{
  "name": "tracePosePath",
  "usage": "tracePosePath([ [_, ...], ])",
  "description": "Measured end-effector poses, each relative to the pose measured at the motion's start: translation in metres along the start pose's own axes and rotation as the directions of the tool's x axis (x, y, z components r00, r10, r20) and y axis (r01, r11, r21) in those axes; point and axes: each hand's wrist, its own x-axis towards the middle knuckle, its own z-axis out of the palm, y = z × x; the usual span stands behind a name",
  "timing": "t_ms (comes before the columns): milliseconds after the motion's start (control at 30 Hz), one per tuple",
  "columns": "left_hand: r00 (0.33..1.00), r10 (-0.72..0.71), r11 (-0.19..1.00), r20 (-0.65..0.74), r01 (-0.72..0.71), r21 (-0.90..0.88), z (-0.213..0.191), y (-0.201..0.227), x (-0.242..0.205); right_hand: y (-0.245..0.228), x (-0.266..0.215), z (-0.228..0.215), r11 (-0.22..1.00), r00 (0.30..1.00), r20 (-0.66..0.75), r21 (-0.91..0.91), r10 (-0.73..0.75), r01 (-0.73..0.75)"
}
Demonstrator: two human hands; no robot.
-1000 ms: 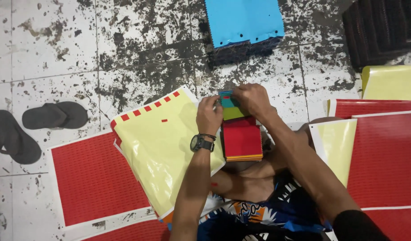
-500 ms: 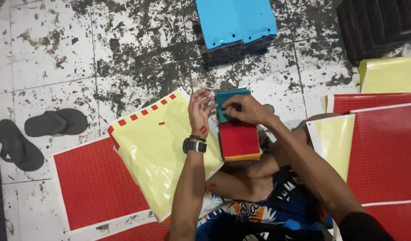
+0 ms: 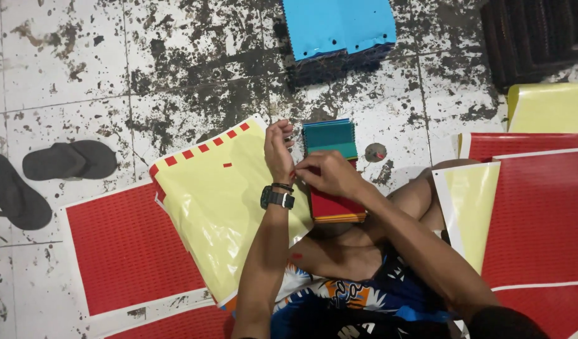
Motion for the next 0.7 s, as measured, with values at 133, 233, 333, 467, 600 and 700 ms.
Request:
tracePosePath([
  [133,0.999,0.027,0.989,-0.042,-0.021,0.149,0.001,0.008,-0.002,-0.002,-0.002,-0.002,0.993,1.000,-0.002,-0.114,-0.019,0.018],
  [233,0.987,0.121,0.912,-0.104,-0.069,0.404,-0.007,-0.013,0.009,0.011,-0.001,-0.015,0.991,0.996,-0.017,-0.103,0.083,-0.085],
  [333,0.980,0.135,0.849,-0.143,-0.040,0.527,-0.009,-0.022,0.007,0.040,0.006,-0.028,0.975,0.963,-0.177,-0.061,0.201,-0.214],
  [467,0.966,0.239,0.747,0.098,-0.248,0.617,-0.003,-0.001,-0.010,0.073,0.028,-0.024,0.929,0.924,-0.226,-0.137,0.308,-0.343],
  [600,0.906,0.282,0.597,0.317,-0.424,0.681,-0.007,0.006,-0.016,0.113,0.040,-0.008,0.890,0.892,-0.202,-0.136,0.404,-0.434],
  [700,0.911,0.243,0.574,0.332,-0.411,0.708,-0.007,0.002,-0.015,0.125,0.042,-0.001,0.883,0.884,-0.197,-0.124,0.425,-0.452],
])
